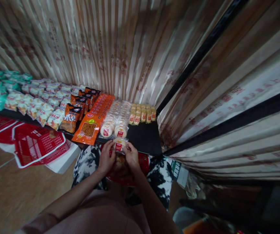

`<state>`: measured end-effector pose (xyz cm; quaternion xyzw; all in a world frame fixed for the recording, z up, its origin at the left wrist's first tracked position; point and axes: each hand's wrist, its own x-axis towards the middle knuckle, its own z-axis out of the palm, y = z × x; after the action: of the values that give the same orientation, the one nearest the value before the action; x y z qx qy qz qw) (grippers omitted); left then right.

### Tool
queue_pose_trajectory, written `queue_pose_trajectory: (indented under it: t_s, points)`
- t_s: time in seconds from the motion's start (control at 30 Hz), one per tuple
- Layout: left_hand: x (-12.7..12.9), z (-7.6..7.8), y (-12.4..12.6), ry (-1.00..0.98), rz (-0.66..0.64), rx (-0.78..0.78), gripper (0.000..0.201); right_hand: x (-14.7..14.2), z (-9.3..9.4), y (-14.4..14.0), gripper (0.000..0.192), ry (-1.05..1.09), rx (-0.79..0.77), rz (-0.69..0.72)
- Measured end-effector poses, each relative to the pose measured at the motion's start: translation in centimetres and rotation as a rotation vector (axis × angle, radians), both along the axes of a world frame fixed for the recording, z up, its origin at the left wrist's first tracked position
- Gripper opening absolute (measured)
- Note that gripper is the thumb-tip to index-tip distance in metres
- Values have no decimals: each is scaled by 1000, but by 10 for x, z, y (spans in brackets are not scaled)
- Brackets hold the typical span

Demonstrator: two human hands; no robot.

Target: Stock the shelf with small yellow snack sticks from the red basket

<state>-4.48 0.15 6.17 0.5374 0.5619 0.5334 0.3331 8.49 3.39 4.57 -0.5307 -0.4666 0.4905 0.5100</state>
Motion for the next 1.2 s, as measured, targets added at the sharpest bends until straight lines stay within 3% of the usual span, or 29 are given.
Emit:
queue_pose_trajectory:
  t_s: [0.17,0.33,0.83,1.2]
  points:
    - [-1,2,3,270,-61,97,38,2,5,20,25,-77,41,-50]
    - [1,3,14,389,-102,168,39,3,2,34,28,-183,105,-125]
    - [6,-22,34,621,-88,206,40,3,-4,43,26,-365,159,-158]
    - [6,-22,39,695,-29,238,35,0,3,43,35,-573,190,-136]
